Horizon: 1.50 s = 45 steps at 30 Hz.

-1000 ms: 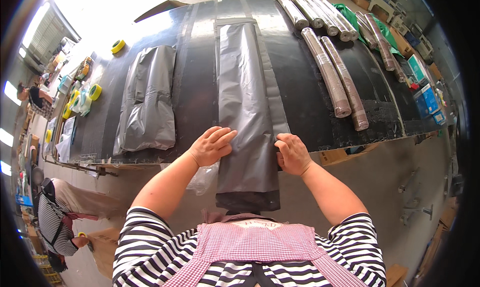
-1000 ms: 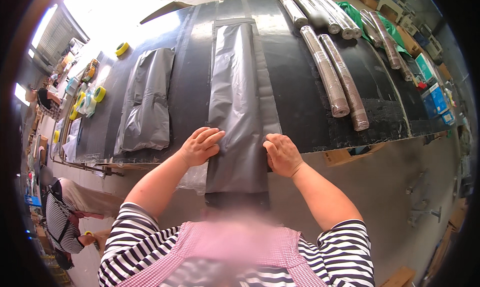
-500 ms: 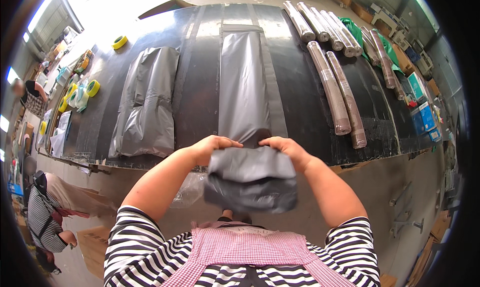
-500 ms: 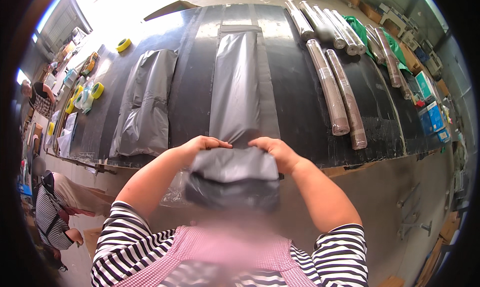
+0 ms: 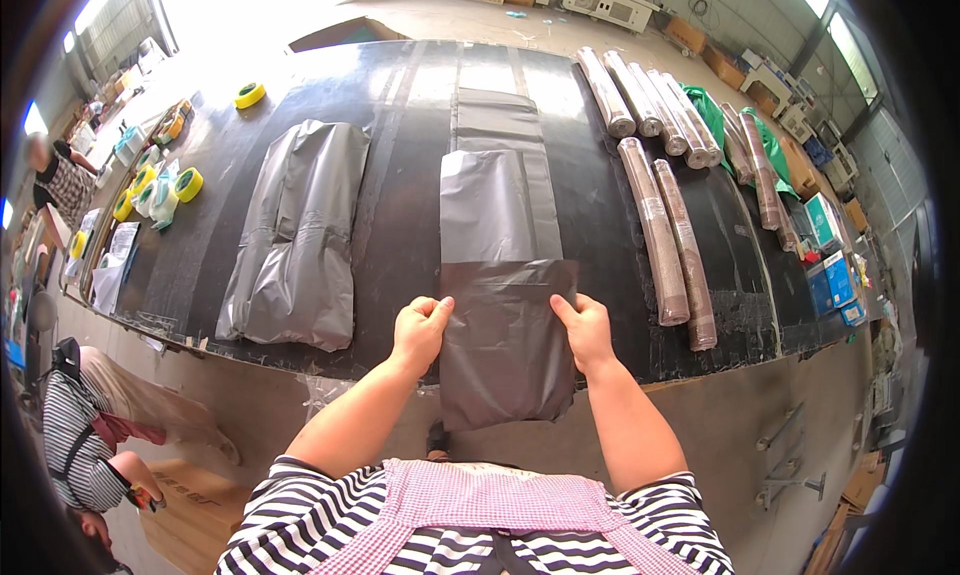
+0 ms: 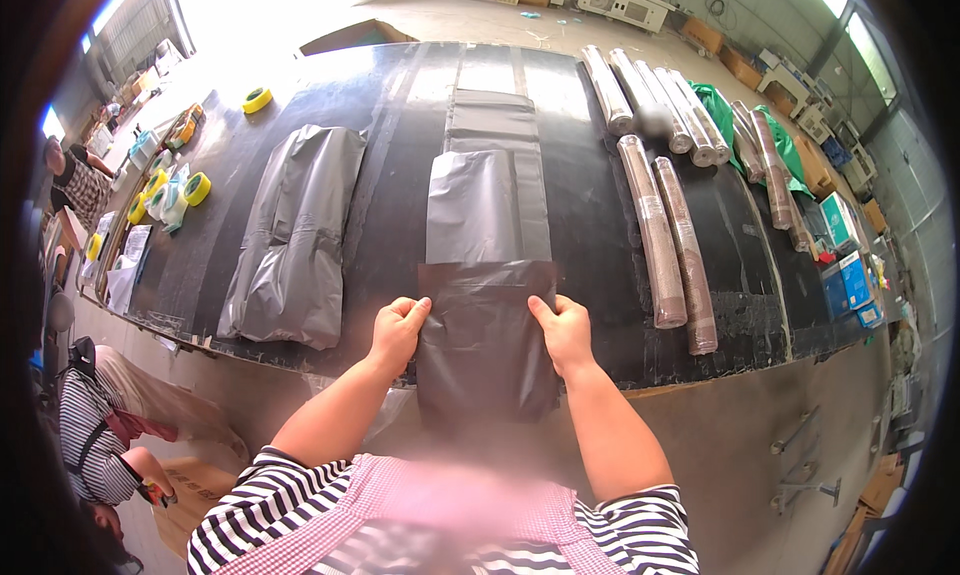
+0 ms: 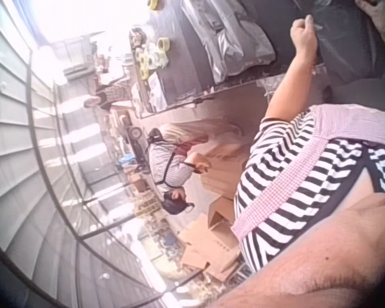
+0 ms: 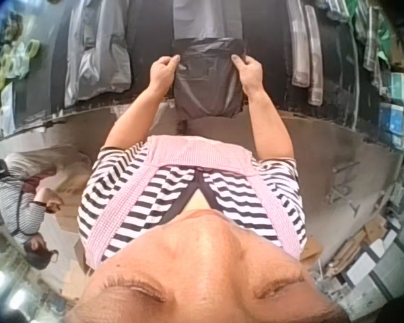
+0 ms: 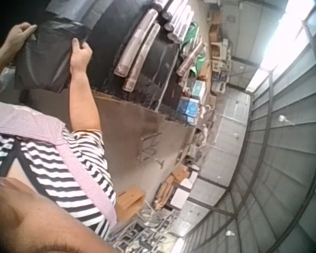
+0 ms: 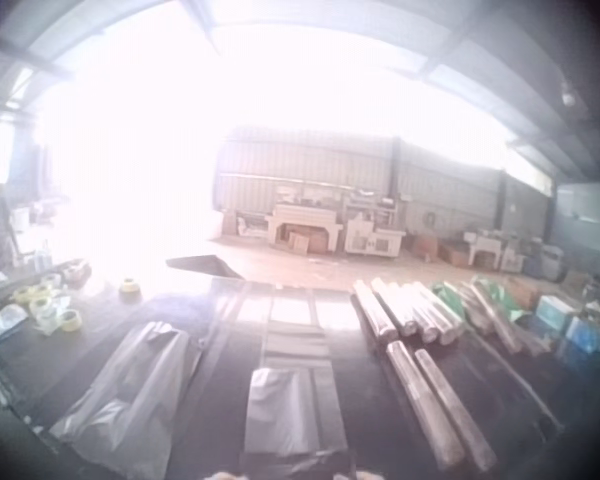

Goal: The person places items inside a large plastic bag, seals it with adhesive, attaches a shipping label, and then puts the package into a cardboard box; later, they organize several long cylindrical rolls on the work table and place them into individual grey mailing bags.

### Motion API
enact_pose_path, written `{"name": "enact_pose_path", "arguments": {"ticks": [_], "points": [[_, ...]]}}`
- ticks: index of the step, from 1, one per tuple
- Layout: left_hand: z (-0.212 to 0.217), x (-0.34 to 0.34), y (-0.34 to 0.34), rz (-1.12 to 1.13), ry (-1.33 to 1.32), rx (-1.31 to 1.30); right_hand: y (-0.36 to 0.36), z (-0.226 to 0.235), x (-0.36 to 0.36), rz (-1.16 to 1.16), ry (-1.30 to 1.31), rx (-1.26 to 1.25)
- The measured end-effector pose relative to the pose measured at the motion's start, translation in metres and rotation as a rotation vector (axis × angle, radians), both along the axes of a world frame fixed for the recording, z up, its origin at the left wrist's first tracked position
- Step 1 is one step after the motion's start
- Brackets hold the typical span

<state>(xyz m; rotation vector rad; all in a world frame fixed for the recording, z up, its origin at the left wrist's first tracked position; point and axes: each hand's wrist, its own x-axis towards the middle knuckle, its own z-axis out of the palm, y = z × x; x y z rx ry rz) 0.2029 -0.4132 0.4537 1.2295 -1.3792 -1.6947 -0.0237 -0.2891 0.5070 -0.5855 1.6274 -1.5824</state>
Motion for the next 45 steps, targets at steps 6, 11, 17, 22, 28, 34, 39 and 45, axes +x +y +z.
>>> {"name": "enact_pose_path", "arguments": {"ticks": [6,11,17,22,28,34,39,45], "points": [[-0.015,-0.007,0.003,-0.123,-0.611,-0.679,-0.023,-0.041,-0.019,0.026,0.669,0.35],[0.02,-0.016,-0.008,-0.301,-0.797,-0.975,-0.036,-0.007,-0.007,-0.093,1.033,0.35],[-0.006,-0.049,0.002,-0.735,-0.596,-0.804,-0.083,-0.006,0.021,0.289,0.938,0.672],[0.032,-0.008,-0.011,-0.659,-0.536,-0.854,-0.107,-0.04,0.005,0.201,0.386,0.193],[0.11,0.09,-0.074,-0.46,-0.502,-0.86,-0.211,-0.01,0.084,0.126,0.125,0.049],[0.097,0.125,-0.129,-0.531,-0.859,-0.515,-0.185,-0.001,0.119,0.511,0.519,0.23],[0.09,0.053,-0.101,-0.464,-1.099,-0.467,-0.107,-0.017,-0.053,-0.071,1.264,0.301],[0.053,0.022,-0.109,-0.438,-1.195,-0.483,0.019,-0.001,-0.229,-0.342,1.122,1.023]]}}
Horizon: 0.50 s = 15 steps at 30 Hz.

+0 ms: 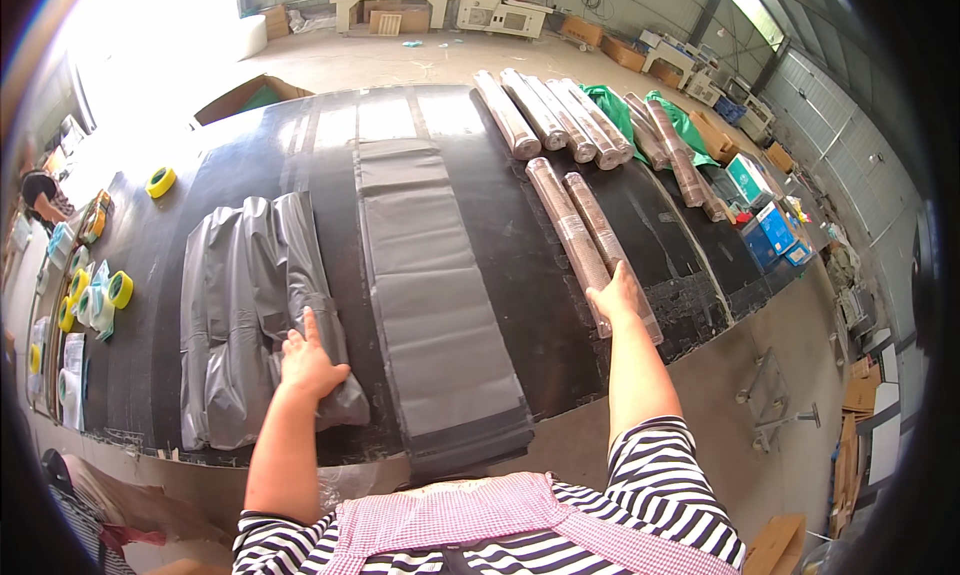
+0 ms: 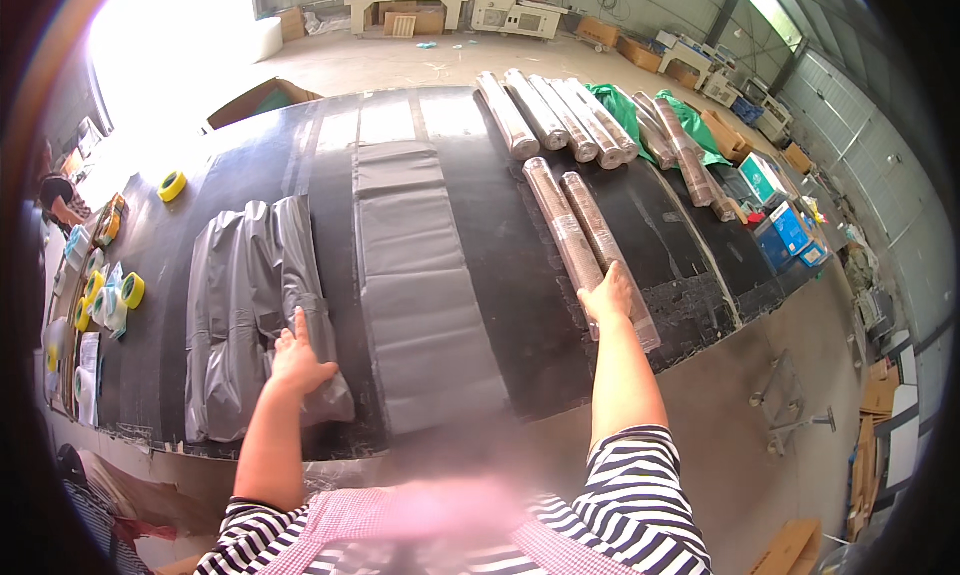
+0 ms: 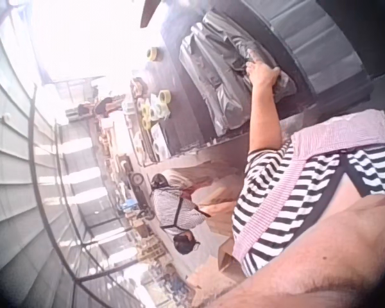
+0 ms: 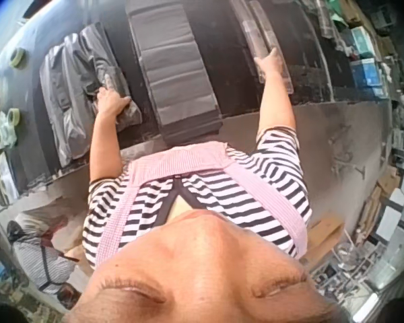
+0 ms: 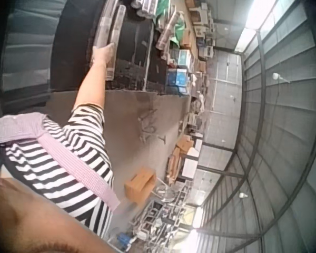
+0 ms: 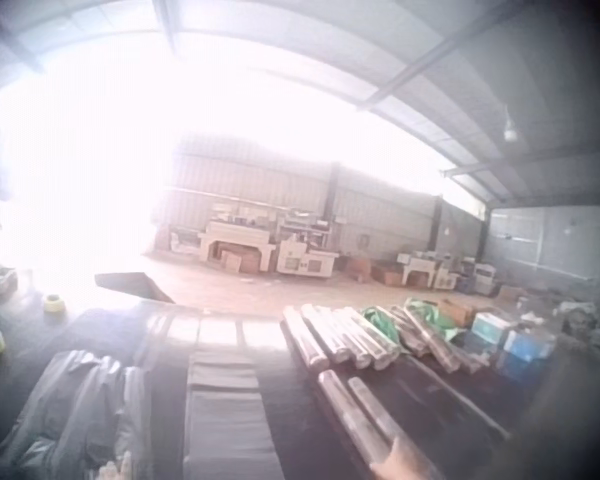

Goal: The person places items inside a large plastic bag, seals it with adhesive, attaches a shipping label, and then puts the package into a cardboard box; later, they organize several long cylindrical rolls on the work table and place them into individual grey mailing bags.

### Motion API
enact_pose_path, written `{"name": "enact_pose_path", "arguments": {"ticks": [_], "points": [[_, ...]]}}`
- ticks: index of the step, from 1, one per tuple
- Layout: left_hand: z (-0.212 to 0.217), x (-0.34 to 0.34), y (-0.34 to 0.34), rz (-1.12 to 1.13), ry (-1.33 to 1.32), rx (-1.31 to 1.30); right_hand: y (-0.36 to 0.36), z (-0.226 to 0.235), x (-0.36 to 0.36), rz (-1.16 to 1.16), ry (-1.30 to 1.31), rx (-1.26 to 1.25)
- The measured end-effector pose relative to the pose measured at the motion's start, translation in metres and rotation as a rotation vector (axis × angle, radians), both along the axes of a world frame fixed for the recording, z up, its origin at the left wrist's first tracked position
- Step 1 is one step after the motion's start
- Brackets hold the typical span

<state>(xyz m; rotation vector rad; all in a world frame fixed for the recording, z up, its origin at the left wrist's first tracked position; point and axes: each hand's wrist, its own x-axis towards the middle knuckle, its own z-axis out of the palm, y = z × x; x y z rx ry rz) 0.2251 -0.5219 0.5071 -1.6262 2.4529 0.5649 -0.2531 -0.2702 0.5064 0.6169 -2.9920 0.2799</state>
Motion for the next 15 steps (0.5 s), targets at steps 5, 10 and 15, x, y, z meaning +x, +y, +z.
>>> {"name": "enact_pose_path", "arguments": {"ticks": [5,10,15], "points": [[0.021,0.004,0.004,-0.046,-0.039,-0.006,0.009,0.005,0.009,0.034,-0.222,0.203],[0.001,-0.05,0.103,-0.751,0.255,-0.389,0.035,0.008,0.033,0.098,-0.327,0.117],[-0.024,-0.066,0.191,-0.913,0.172,-0.173,0.122,0.018,0.112,0.232,-0.516,0.058]]}}
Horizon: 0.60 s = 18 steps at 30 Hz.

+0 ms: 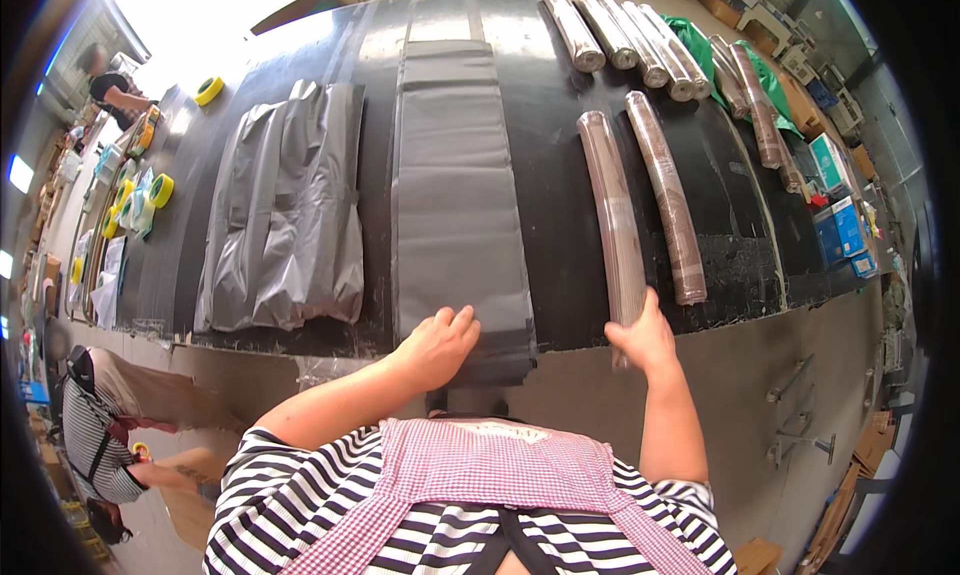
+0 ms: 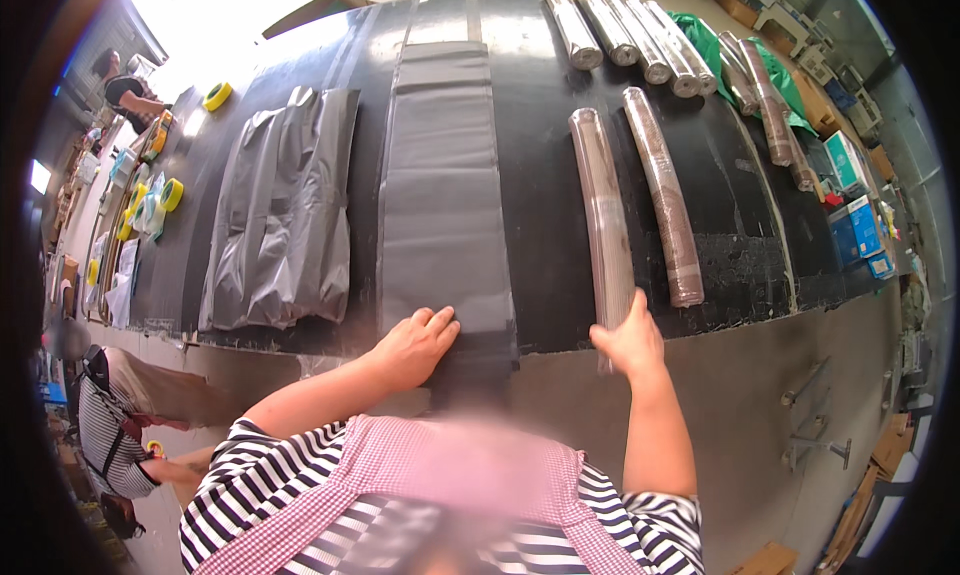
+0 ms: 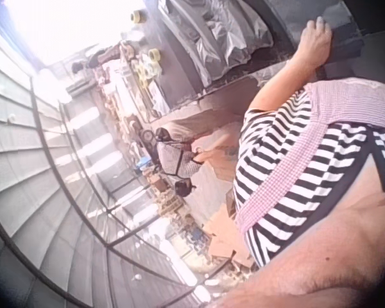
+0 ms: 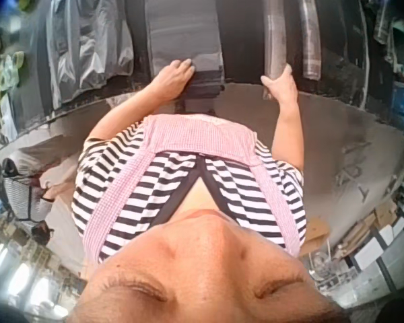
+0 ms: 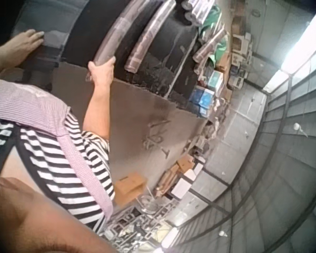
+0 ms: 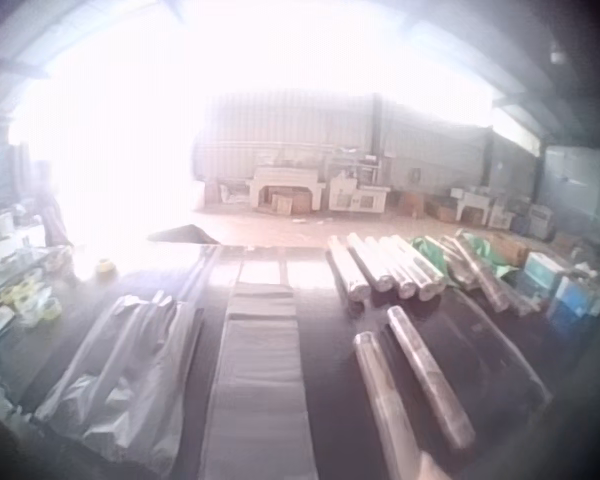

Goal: The person places items inside a large plastic bag, seals it with adhesive, attaches a shipping label, and then puts the package into a cardboard box; later, they organize several long cylindrical rolls on the work table and place them into individual grey mailing bags.

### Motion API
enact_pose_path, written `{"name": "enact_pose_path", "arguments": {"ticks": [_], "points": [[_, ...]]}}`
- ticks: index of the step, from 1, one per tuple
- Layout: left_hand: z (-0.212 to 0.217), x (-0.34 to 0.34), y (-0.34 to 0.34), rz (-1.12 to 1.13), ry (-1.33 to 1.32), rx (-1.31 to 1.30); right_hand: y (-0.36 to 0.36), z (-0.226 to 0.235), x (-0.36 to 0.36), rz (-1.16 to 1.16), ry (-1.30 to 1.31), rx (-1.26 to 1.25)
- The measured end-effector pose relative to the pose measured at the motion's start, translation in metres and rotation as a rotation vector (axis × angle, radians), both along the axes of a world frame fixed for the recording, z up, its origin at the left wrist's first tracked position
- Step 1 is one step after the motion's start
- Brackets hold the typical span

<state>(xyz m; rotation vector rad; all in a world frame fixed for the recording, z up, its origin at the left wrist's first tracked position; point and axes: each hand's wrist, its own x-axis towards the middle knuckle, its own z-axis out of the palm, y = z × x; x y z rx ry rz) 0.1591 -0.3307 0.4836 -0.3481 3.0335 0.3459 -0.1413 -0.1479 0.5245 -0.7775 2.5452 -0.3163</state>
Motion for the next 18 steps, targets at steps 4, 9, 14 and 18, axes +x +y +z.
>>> {"name": "enact_pose_path", "arguments": {"ticks": [4,9,14,18], "points": [[-0.01,-0.007,0.001,-0.013,0.057,-0.09,0.069,-0.009,0.035,0.02,0.041,-0.016],[-0.029,-0.009,-0.013,0.062,0.132,-0.07,0.046,-0.011,0.042,0.016,-0.009,-0.129],[-0.018,-0.012,-0.028,0.326,0.33,0.305,0.099,-0.044,0.038,0.167,-0.625,-0.825],[-0.022,-0.01,-0.049,0.533,0.145,0.734,0.141,0.004,0.09,0.261,-0.854,-0.643]]}}
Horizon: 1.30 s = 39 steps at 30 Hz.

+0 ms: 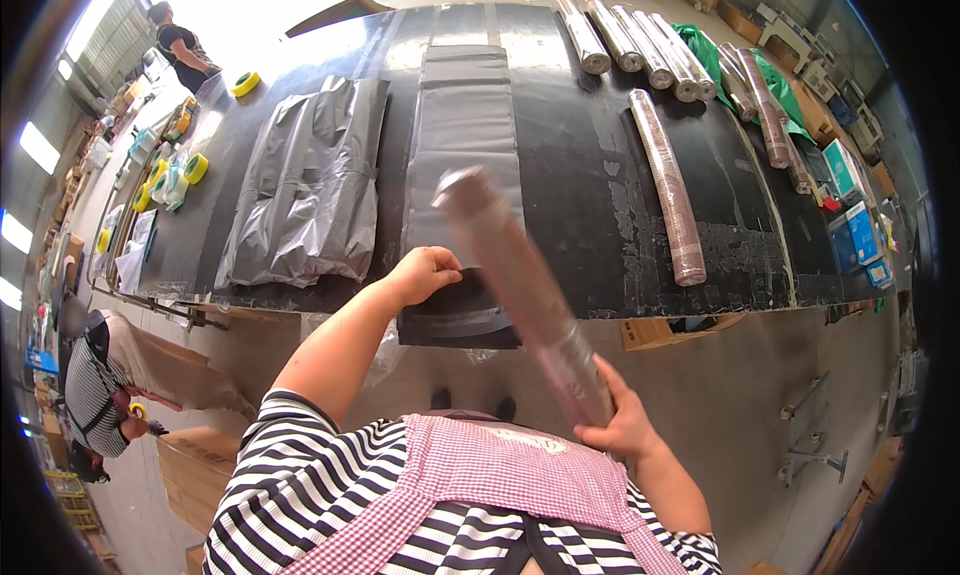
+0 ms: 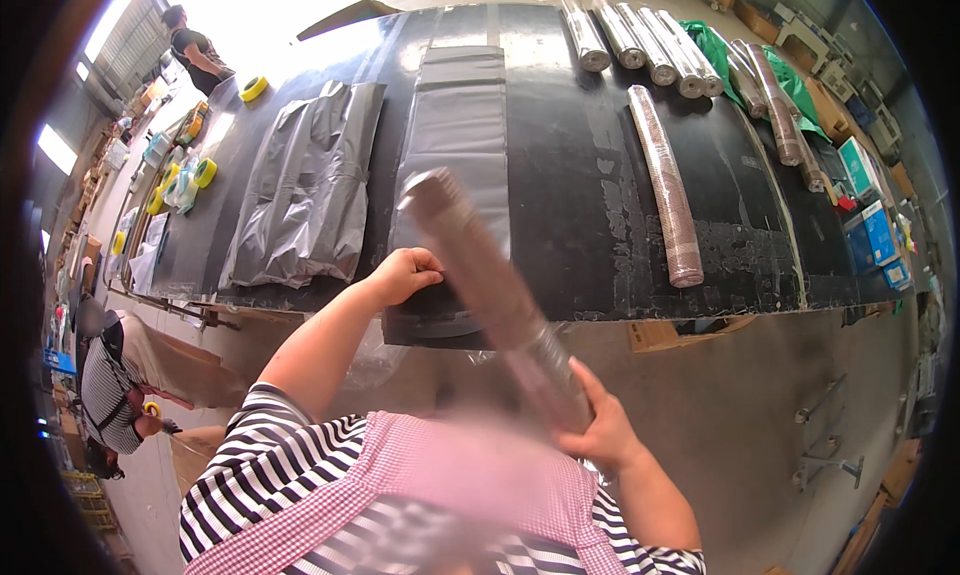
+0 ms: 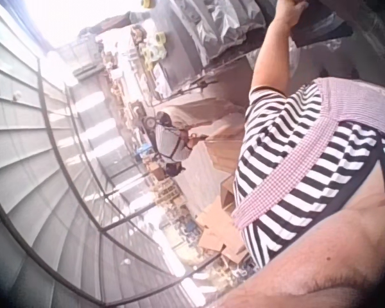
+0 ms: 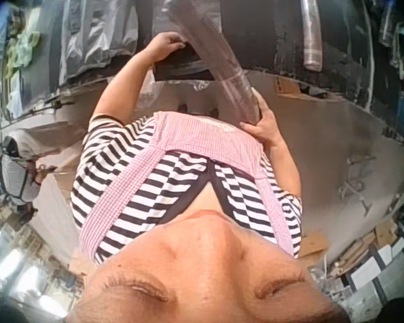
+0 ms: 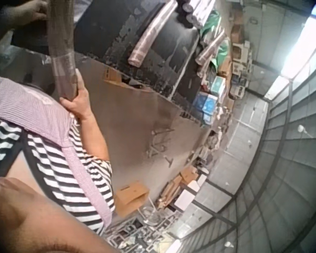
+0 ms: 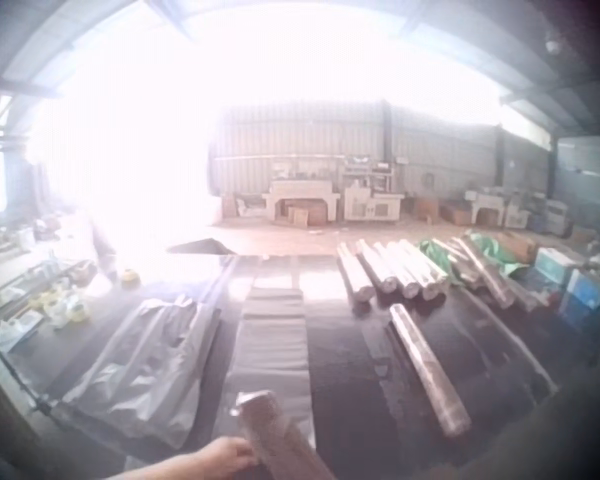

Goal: The person places items inside a large plastic bag, seals it with adhesive, attaches a shipping label, and then puts the package into a cardboard box; later, they organize several long cylindrical rolls on the work table and place them into individual grey mailing bags.

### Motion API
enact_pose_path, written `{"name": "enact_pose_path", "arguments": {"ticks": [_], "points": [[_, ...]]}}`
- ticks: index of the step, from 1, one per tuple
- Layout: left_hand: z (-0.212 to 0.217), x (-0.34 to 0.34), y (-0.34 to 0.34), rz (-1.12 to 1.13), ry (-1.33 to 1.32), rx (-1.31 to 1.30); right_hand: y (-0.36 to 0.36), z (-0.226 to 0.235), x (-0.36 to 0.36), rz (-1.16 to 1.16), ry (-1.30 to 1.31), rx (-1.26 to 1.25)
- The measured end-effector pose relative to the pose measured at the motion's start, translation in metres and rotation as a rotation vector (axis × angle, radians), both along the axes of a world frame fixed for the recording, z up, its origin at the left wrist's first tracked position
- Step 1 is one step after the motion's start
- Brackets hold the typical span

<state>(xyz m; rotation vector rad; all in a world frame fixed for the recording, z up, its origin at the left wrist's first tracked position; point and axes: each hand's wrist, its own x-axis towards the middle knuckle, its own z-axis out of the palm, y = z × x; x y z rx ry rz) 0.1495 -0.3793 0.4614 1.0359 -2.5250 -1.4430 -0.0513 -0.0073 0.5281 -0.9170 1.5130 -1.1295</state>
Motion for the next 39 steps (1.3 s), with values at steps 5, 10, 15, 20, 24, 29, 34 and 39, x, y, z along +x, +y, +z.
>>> {"name": "enact_pose_path", "arguments": {"ticks": [5,10,15,20,24,29,34,39], "points": [[-0.018,0.007,-0.036,0.096,0.173,0.458,0.059,-0.028,0.035,0.028,0.322,0.034],[0.001,-0.003,-0.026,-0.006,0.272,0.163,0.073,-0.034,0.079,-0.097,0.465,0.248],[0.013,-0.047,-0.066,-0.081,0.506,-0.543,-0.028,-0.028,0.094,-0.129,0.315,0.146],[0.002,-0.085,-0.139,0.005,0.348,-0.366,-0.128,-0.021,0.127,-0.115,0.218,0.185],[-0.008,-0.07,-0.134,0.053,0.462,-0.317,-0.183,-0.056,0.064,-0.372,0.649,0.002],[-0.005,-0.079,-0.098,0.248,0.578,-0.672,-0.319,-0.066,0.004,-0.315,0.45,0.121],[-0.019,-0.059,-0.084,0.351,0.608,-0.498,-0.343,-0.089,-0.015,-0.398,0.585,0.027],[-0.025,0.016,-0.004,0.07,0.608,0.03,-0.231,-0.059,0.014,0.1,0.504,0.229]]}}
